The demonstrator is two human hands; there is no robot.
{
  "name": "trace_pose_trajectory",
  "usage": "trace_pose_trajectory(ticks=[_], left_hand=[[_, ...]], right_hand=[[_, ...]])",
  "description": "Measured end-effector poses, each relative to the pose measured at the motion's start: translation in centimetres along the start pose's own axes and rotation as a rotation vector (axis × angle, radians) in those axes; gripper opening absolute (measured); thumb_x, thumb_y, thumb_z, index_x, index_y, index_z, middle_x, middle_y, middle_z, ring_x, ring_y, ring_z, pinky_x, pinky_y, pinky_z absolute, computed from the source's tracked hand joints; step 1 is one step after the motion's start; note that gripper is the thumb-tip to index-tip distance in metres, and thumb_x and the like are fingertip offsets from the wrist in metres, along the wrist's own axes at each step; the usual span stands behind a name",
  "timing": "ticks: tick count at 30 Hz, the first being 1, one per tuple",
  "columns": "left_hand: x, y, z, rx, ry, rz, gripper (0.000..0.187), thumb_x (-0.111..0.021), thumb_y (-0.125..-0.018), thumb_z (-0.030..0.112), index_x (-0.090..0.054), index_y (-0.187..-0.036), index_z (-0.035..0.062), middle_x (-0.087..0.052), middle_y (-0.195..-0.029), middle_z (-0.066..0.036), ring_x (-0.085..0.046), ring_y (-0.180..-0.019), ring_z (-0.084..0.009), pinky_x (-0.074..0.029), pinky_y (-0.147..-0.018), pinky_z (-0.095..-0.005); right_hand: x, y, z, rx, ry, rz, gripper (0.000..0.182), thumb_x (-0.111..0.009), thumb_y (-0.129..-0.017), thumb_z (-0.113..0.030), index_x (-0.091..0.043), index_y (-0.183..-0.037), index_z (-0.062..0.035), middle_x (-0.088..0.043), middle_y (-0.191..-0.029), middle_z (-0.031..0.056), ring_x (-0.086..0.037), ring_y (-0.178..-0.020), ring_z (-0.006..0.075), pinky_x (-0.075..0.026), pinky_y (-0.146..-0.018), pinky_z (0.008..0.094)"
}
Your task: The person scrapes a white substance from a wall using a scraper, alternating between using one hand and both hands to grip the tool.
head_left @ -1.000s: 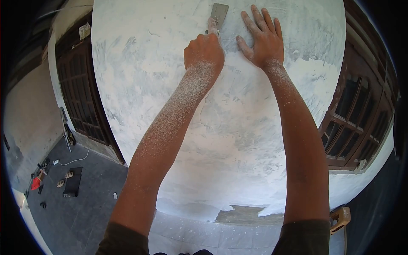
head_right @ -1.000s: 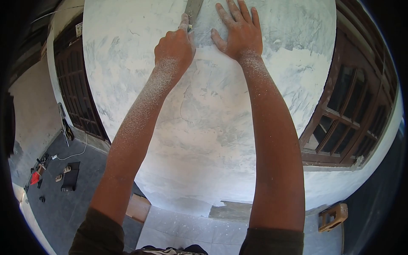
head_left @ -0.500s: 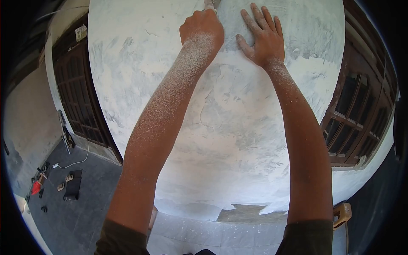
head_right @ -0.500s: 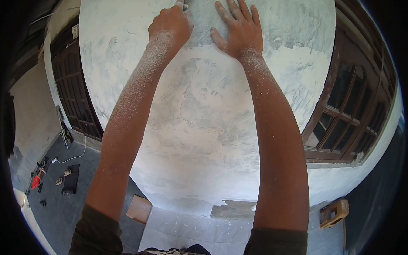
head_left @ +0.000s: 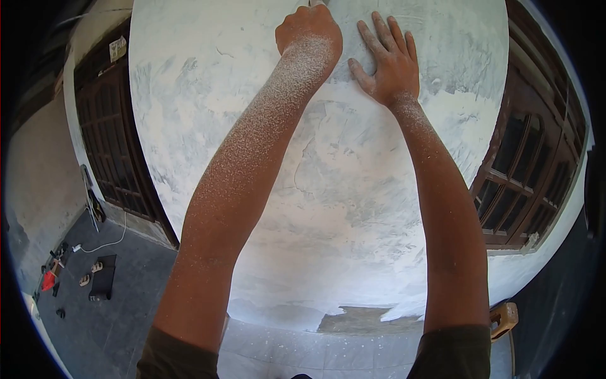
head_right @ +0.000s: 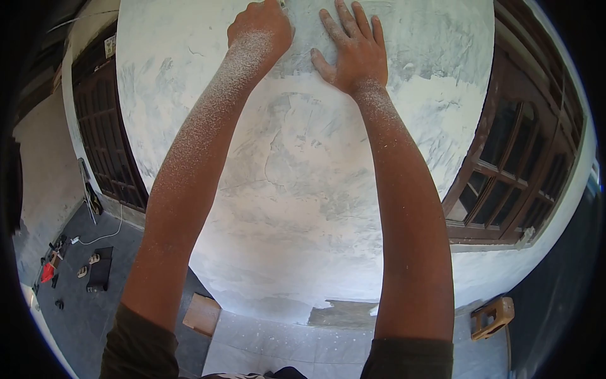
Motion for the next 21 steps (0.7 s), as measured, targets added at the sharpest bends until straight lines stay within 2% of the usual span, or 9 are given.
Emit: trace_pose_trajectory(ticks=[2, 3, 5, 6, 7, 9, 11, 19, 21], left_hand=[[-0.8, 1.3, -0.4, -0.025, -0.065, 0.014, 0.054, -0.051, -0.099, 0.023, -0.038, -0.15, 0.0109, -0.07, -0.099, -0.02, -0.071, -0.094, -0.0322, -0.058, -0.082, -0.0451], [-1.0, 2.8, -0.5, -0.02, -0.067, 0.012, 0.054, -0.051, -0.099, 0.023, -0.038, -0.15, 0.0109, -0.07, -0.099, -0.02, -0.071, -0.094, -0.0322, -0.058, -0.082, -0.0451], [-1.6, 6.5, -0.7, 0.002, -0.083, -0.104, 0.053, -0.055, -0.095, 0.014, -0.042, -0.145, 0.0012, -0.07, -0.099, -0.017, -0.071, -0.095, -0.0273, -0.059, -0.077, -0.0377], [-1.7, 6.8, -1.0, -0.009, -0.064, -0.127, 0.06, -0.055, -0.095, 0.013, -0.033, -0.15, 0.0009, -0.07, -0.1, -0.018, -0.071, -0.096, -0.0273, -0.059, -0.078, -0.0381], [-1.6, 6.3, -0.8, -0.012, -0.066, -0.125, 0.06, -0.055, -0.095, 0.013, -0.033, -0.15, 0.0009, -0.07, -0.1, -0.018, -0.071, -0.096, -0.0273, -0.059, -0.078, -0.0381], [-0.6, 3.9, 0.0, -0.019, -0.058, -0.009, 0.052, -0.055, -0.095, 0.013, -0.044, -0.143, -0.0011, -0.07, -0.101, -0.018, -0.071, -0.096, -0.0273, -0.059, -0.079, -0.0384], [0.8, 1.4, 0.4, -0.089, -0.05, 0.057, 0.03, -0.058, -0.094, 0.013, -0.063, -0.12, -0.0012, -0.071, -0.1, -0.018, -0.072, -0.093, -0.0272, -0.06, -0.077, -0.038], [-0.9, 5.7, -0.3, -0.003, -0.055, -0.079, 0.06, -0.057, -0.095, 0.017, -0.035, -0.149, 0.0002, -0.069, -0.106, -0.019, -0.071, -0.097, -0.0273, -0.059, -0.08, -0.0386], [0.4, 2.9, -0.1, -0.043, -0.058, -0.075, 0.046, -0.058, -0.094, 0.017, -0.053, -0.136, -0.0009, -0.068, -0.107, -0.019, -0.07, -0.098, -0.0281, -0.058, -0.083, -0.0385]], right_hand=[[-0.2, 0.2, -0.1, 0.012, -0.034, 0.035, 0.07, -0.064, -0.084, -0.049, -0.041, -0.148, -0.0318, -0.032, -0.158, 0.0014, -0.025, -0.148, 0.025, -0.013, -0.122, 0.0477], [-0.1, 0.1, -0.1, 0.013, -0.04, 0.032, 0.07, -0.064, -0.084, -0.049, -0.041, -0.148, -0.0318, -0.032, -0.158, 0.0014, -0.025, -0.148, 0.025, -0.013, -0.122, 0.0477], [0.0, 0.1, -0.1, 0.006, 0.006, -0.007, 0.071, -0.064, -0.084, -0.049, -0.041, -0.148, -0.0316, -0.032, -0.158, 0.0015, -0.025, -0.148, 0.0249, -0.014, -0.122, 0.0476], [0.0, 0.2, -0.2, 0.002, 0.003, -0.005, 0.071, -0.064, -0.084, -0.049, -0.041, -0.148, -0.0316, -0.032, -0.158, 0.0015, -0.025, -0.148, 0.0249, -0.014, -0.122, 0.0476], [0.0, 0.2, -0.2, 0.009, -0.009, 0.008, 0.07, -0.065, -0.084, -0.048, -0.042, -0.148, -0.0314, -0.033, -0.158, 0.0015, -0.025, -0.148, 0.0249, -0.014, -0.122, 0.0476], [0.1, 0.2, -0.2, 0.013, -0.015, 0.022, 0.07, -0.065, -0.084, -0.048, -0.042, -0.148, -0.0312, -0.033, -0.158, 0.0015, -0.025, -0.148, 0.0249, -0.014, -0.122, 0.0476], [0.2, 0.0, -0.3, 0.004, -0.017, 0.007, 0.07, -0.065, -0.084, -0.047, -0.042, -0.148, -0.0311, -0.033, -0.158, 0.0016, -0.026, -0.148, 0.0249, -0.014, -0.122, 0.0477], [0.0, 0.1, -0.2, 0.006, -0.018, 0.008, 0.07, -0.066, -0.084, -0.048, -0.043, -0.147, -0.0309, -0.034, -0.158, 0.002, -0.025, -0.148, 0.0247, -0.014, -0.122, 0.0475], [-0.1, 0.3, -0.2, 0.013, -0.026, 0.02, 0.07, -0.066, -0.083, -0.047, -0.044, -0.147, -0.0308, -0.034, -0.158, 0.0021, -0.026, -0.148, 0.0247, -0.013, -0.122, 0.0473]])
Point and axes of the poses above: each hand's wrist, its own y-axis away from the middle knuckle, its own x-axis out of the back of the hand, z = x × y, the point moved 4 cm from there along -y, towards the middle knuckle
